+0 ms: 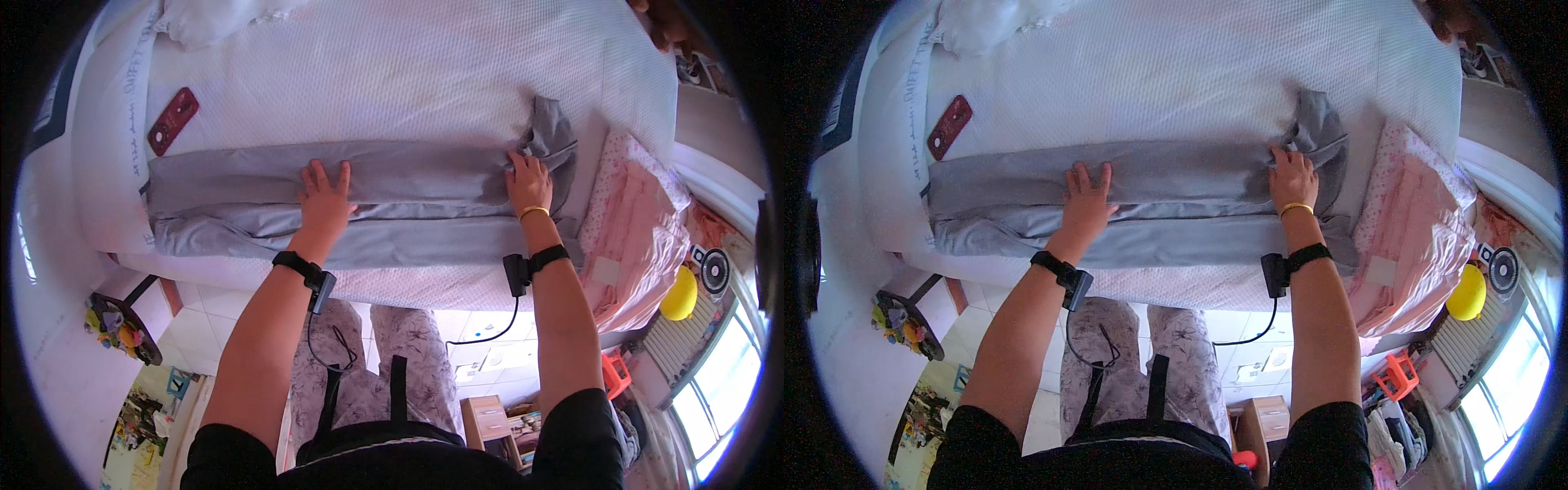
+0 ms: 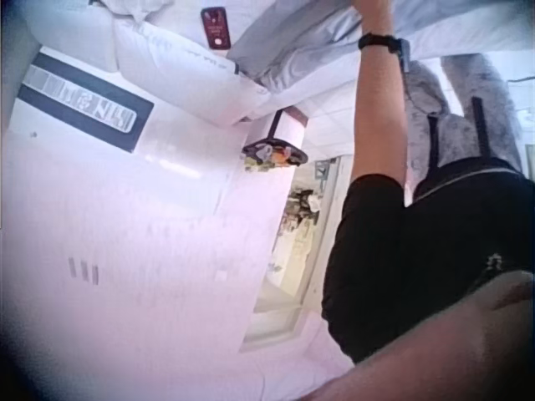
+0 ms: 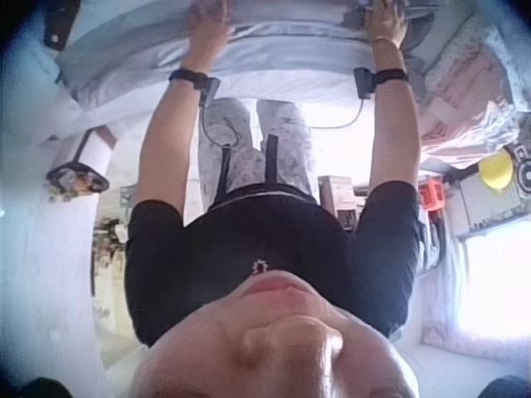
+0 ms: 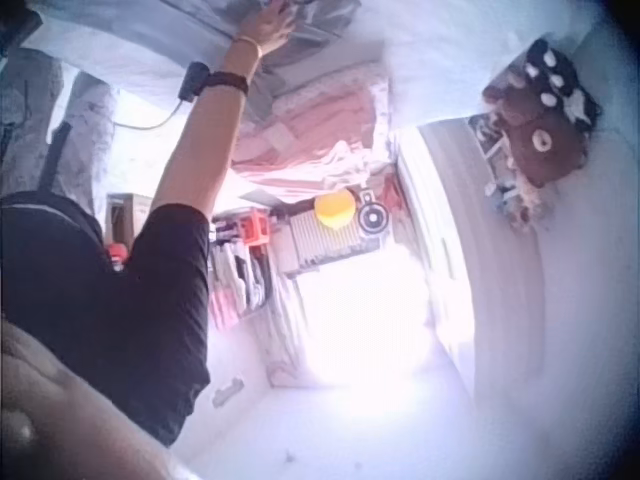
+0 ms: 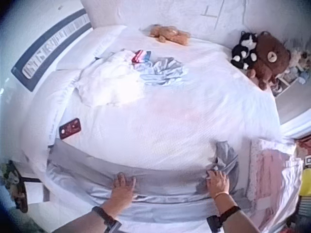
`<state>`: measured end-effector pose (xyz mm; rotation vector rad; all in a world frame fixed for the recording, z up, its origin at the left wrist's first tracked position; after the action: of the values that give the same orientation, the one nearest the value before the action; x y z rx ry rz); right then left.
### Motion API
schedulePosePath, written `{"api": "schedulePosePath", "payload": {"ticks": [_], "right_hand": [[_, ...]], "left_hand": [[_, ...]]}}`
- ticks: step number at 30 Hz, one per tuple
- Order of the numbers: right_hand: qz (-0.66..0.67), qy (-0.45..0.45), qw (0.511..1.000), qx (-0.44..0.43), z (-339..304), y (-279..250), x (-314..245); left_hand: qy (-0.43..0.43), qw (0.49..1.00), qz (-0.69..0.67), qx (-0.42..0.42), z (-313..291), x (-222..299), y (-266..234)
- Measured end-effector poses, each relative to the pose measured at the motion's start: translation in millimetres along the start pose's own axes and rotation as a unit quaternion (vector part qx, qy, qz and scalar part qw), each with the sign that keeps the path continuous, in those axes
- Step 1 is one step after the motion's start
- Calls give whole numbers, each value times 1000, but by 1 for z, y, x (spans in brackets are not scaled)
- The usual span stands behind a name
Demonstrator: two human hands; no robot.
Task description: The person folds a black and white garment on a bed, carries it to a storage unit, and places it on top of a stack of folded items; then the person returns to the bed, spreads out a gray garment, folds it, and places it on the same stack.
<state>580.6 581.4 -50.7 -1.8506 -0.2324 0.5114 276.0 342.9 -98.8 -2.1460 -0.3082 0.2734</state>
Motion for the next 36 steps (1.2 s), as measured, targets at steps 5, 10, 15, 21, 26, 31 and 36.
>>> {"api": "schedulePosePath", "payload": {"ticks": [5,10,15,21,26,31,36], "right_hand": [[82,-103,984,122,33,-34,45],[22,-155,981,118,104,-62,69],[-89,-128,988,-22,136,-43,53],[68,-123,990,-32,125,-49,111],[161,-233,959,32,37,-96,137],[9,-110,985,-132,-42,-90,173],[1,-6,981,-192,-61,-65,188]], "left_hand": [[-9,1000,19,-2,7,3,9],[-20,999,43,0,10,7,15],[-36,997,68,-3,10,6,15],[-37,996,77,1,16,14,15],[-50,995,89,-11,12,10,16],[-42,993,106,25,15,12,22],[-37,991,119,50,13,12,25]]}}
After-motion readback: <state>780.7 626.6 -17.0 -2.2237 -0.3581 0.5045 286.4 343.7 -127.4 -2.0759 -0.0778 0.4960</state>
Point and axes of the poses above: each hand's wrist, its own z-axis towards the middle knuckle, its own y-axis out of the palm, x = y × z, the point moved 4 cm from there along z, towards the middle knuckle, and after that the axes turned 14 degrees about z, right-handed, at the moved point
